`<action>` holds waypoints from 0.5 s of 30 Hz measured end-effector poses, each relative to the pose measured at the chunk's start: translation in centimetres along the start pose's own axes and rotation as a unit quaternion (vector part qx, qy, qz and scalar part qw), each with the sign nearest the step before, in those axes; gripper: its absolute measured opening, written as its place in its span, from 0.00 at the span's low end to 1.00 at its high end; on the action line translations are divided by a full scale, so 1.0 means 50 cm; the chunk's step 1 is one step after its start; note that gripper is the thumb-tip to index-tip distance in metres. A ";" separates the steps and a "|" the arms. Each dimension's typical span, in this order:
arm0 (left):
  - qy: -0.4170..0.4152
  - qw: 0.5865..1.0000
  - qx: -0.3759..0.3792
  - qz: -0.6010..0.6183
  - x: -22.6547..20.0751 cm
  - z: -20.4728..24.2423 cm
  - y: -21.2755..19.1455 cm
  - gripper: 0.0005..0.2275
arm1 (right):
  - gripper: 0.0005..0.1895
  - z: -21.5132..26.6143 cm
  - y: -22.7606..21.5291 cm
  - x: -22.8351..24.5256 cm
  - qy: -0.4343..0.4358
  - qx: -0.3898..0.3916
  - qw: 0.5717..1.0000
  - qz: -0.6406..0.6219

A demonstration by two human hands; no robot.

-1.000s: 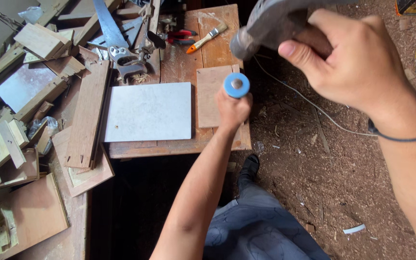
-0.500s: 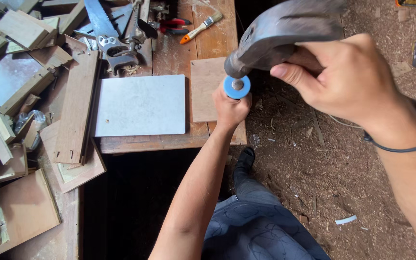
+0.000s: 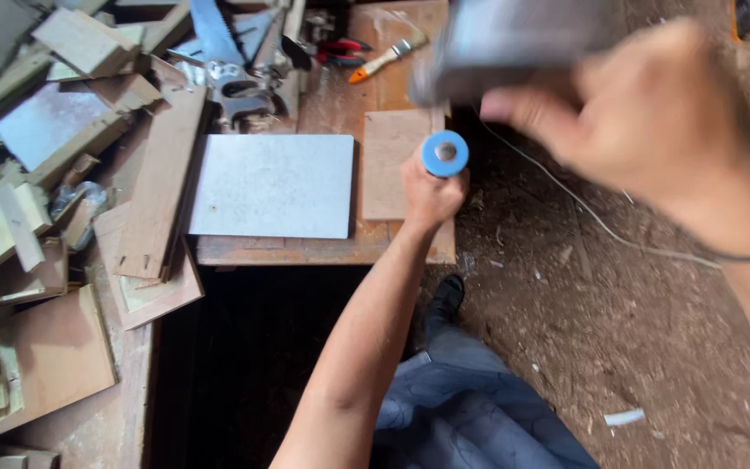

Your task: The person uses a hand saw to cut a small rectangular piece of wood clamped to a workbench. After cutting, the person uses a hammer and a blue-handled punch to drive a fastener into the wood.

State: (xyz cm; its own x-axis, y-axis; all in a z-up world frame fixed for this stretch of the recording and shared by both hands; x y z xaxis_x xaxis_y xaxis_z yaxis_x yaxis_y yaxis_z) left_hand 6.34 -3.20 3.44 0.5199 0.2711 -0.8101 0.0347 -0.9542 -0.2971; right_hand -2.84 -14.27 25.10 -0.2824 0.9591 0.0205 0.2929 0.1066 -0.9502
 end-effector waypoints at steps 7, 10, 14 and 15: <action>0.002 0.995 -0.025 0.098 0.003 -0.002 -0.005 0.08 | 0.23 -0.012 0.035 0.003 0.024 -0.039 0.991 -0.127; -0.017 1.000 -0.011 0.024 0.004 0.007 0.002 0.04 | 0.22 -0.009 0.011 0.005 0.008 -0.055 0.996 -0.064; -0.011 0.999 -0.013 0.034 0.005 -0.012 0.007 0.04 | 0.23 -0.002 -0.021 -0.028 0.004 -0.143 0.988 -0.053; -0.016 0.999 -0.003 0.034 0.007 -0.007 0.011 0.03 | 0.24 0.003 -0.019 -0.029 0.012 -0.152 0.987 -0.047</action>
State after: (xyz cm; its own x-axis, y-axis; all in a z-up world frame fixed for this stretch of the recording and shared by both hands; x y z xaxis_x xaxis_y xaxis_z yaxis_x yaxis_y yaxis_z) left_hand 6.85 -3.68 3.16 0.4929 0.2092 -0.8445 0.0051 -0.9713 -0.2376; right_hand -2.85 -15.80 25.90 -0.3005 0.9467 0.1162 0.5281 0.2665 -0.8063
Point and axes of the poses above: each hand's wrist, its own z-axis away from the middle knuckle, its own y-axis out of the palm, x = y × z, the point moved 7 cm from there along -z, towards the middle knuckle, and after that the axes turned 15 degrees about -z, right-handed, at the moved point
